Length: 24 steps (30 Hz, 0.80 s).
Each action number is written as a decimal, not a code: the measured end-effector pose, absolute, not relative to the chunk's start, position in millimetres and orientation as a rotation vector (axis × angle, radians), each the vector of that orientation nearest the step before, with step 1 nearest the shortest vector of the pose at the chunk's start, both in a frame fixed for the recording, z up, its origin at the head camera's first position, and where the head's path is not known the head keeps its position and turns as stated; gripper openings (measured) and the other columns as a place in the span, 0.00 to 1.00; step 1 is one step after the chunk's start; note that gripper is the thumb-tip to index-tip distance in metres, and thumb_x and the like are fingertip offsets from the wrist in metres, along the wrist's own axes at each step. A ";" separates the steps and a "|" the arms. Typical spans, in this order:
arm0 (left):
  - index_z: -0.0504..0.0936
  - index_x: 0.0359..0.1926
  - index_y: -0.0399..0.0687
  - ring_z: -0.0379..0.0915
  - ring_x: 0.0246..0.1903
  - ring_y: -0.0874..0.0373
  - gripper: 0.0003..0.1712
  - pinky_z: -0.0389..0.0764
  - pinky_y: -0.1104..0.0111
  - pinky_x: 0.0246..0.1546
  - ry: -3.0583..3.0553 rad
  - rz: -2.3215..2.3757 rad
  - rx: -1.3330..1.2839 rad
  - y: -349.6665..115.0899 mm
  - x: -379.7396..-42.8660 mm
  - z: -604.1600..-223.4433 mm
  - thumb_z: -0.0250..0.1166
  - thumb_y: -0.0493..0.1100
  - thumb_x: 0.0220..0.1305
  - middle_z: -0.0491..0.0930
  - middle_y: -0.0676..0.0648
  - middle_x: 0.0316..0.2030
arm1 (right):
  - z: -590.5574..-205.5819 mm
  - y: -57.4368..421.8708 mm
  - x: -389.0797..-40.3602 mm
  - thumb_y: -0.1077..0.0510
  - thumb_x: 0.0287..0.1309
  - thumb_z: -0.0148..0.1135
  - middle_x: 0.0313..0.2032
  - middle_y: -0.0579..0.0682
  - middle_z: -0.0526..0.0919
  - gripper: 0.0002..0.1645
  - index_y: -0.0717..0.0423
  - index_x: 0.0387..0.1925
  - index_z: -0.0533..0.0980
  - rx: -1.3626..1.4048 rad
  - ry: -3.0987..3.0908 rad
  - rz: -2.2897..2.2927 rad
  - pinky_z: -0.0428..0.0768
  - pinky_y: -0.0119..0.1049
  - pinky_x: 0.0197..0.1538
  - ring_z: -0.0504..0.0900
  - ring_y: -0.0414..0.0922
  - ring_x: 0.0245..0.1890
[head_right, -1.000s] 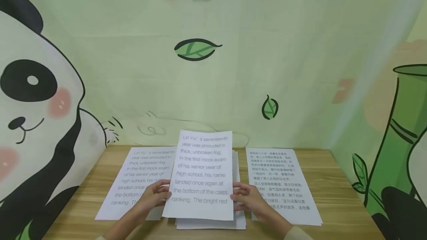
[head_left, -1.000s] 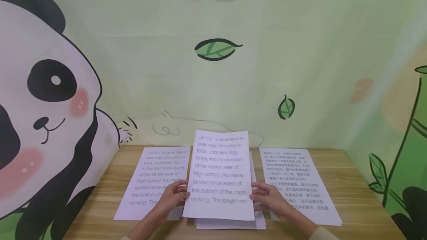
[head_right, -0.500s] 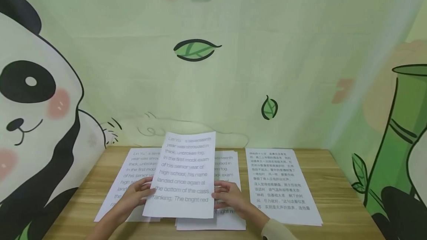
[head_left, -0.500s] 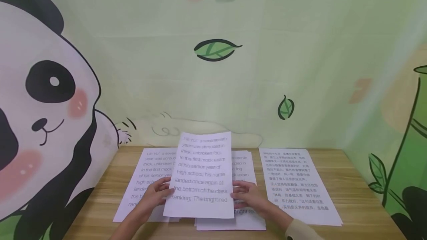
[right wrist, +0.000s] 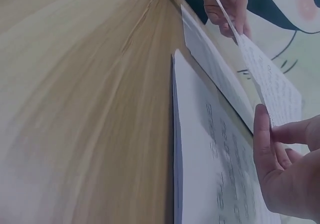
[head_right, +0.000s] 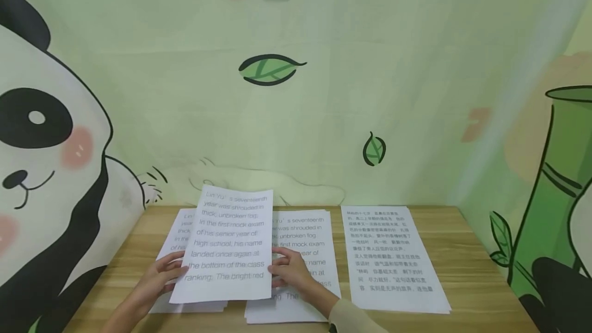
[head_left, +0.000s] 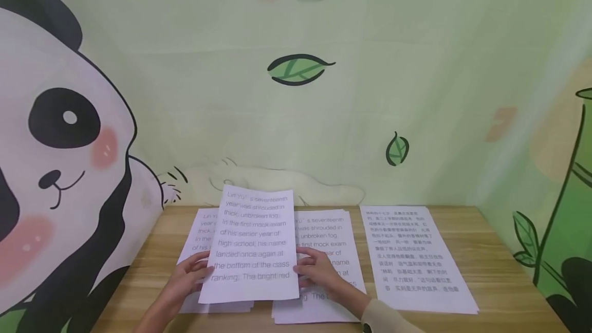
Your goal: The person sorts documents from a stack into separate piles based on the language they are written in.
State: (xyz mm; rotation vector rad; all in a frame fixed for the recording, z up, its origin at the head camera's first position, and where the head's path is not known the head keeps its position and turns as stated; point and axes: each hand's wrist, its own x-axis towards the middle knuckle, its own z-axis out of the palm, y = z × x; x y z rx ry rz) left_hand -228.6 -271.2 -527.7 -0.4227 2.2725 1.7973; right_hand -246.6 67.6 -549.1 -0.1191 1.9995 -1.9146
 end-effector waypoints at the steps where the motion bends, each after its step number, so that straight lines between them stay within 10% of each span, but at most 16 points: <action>1: 0.65 0.73 0.35 0.79 0.42 0.58 0.33 0.82 0.65 0.41 2.269 1.787 -0.440 -274.8 -228.3 -528.8 0.62 0.39 0.71 0.73 0.29 0.64 | -550.2 63.4 -247.2 0.67 0.59 0.65 0.40 0.55 0.86 0.39 0.66 0.71 0.66 -0.122 2.001 -1.918 0.90 0.43 0.39 0.88 0.42 0.34; 13: 0.58 0.77 0.38 0.73 0.54 0.49 0.41 0.78 0.68 0.42 2.210 1.717 -0.633 -335.5 -213.0 -536.0 0.64 0.48 0.71 0.59 0.26 0.71 | -545.7 1.0 -243.0 0.70 0.59 0.64 0.38 0.54 0.85 0.36 0.64 0.69 0.68 -0.139 1.856 -1.900 0.90 0.41 0.36 0.86 0.43 0.29; 20: 0.61 0.74 0.32 0.78 0.38 0.66 0.38 0.79 0.68 0.37 2.291 1.748 -0.620 -348.2 -214.1 -543.8 0.64 0.43 0.70 0.83 0.37 0.56 | -538.7 -10.0 -245.5 0.68 0.64 0.61 0.43 0.63 0.87 0.32 0.70 0.69 0.67 -0.150 1.815 -1.860 0.90 0.43 0.42 0.90 0.49 0.33; 24: 0.63 0.73 0.30 0.79 0.39 0.64 0.36 0.78 0.70 0.36 2.389 1.659 -0.616 -348.5 -219.6 -548.6 0.64 0.42 0.70 0.81 0.31 0.58 | -537.7 -10.0 -247.3 0.66 0.66 0.60 0.45 0.61 0.87 0.31 0.72 0.68 0.67 -0.139 1.848 -1.798 0.90 0.43 0.44 0.91 0.55 0.40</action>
